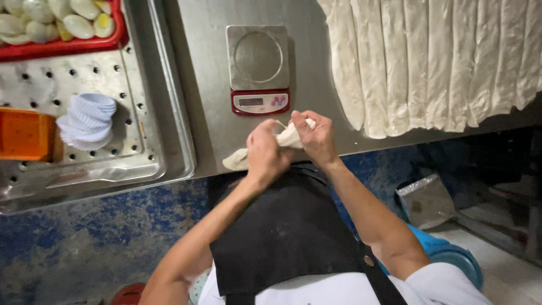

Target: The person prepares dough balls by hand, portioning dough on a digital scale and arranging the pieces on a metal workbench.

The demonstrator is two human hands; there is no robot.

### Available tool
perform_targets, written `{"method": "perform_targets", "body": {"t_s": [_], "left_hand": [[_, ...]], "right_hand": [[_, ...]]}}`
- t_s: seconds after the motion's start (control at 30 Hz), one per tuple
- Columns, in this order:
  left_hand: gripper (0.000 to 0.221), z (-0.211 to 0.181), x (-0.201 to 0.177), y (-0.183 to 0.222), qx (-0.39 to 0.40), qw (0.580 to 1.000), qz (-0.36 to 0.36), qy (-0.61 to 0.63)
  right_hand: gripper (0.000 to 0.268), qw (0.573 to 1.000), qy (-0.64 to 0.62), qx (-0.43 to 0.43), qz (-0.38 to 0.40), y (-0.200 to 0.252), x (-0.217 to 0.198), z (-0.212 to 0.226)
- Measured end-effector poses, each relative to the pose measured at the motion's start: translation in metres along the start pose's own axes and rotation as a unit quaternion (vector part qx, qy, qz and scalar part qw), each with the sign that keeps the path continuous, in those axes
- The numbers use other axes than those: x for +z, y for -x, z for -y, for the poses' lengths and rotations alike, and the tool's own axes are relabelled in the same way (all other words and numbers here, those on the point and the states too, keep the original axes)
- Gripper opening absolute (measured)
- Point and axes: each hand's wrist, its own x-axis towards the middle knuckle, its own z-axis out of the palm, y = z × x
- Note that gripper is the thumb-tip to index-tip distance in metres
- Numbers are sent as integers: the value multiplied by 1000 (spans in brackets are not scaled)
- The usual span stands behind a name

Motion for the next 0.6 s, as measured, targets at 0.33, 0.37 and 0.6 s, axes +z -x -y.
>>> {"method": "perform_targets", "body": {"t_s": [0.33,0.37,0.6], "left_hand": [[70,-3,-21,2,-205,926,315,14],[90,-7,-22,0,-159,940,299,-26],[81,16,2,1,-122,964,223,-73]], "right_hand": [[36,975,171,-120,-72,2,26,0],[34,978,145,-130,-69,1,27,-3],[33,982,115,-137,-57,4,49,-45]]}}
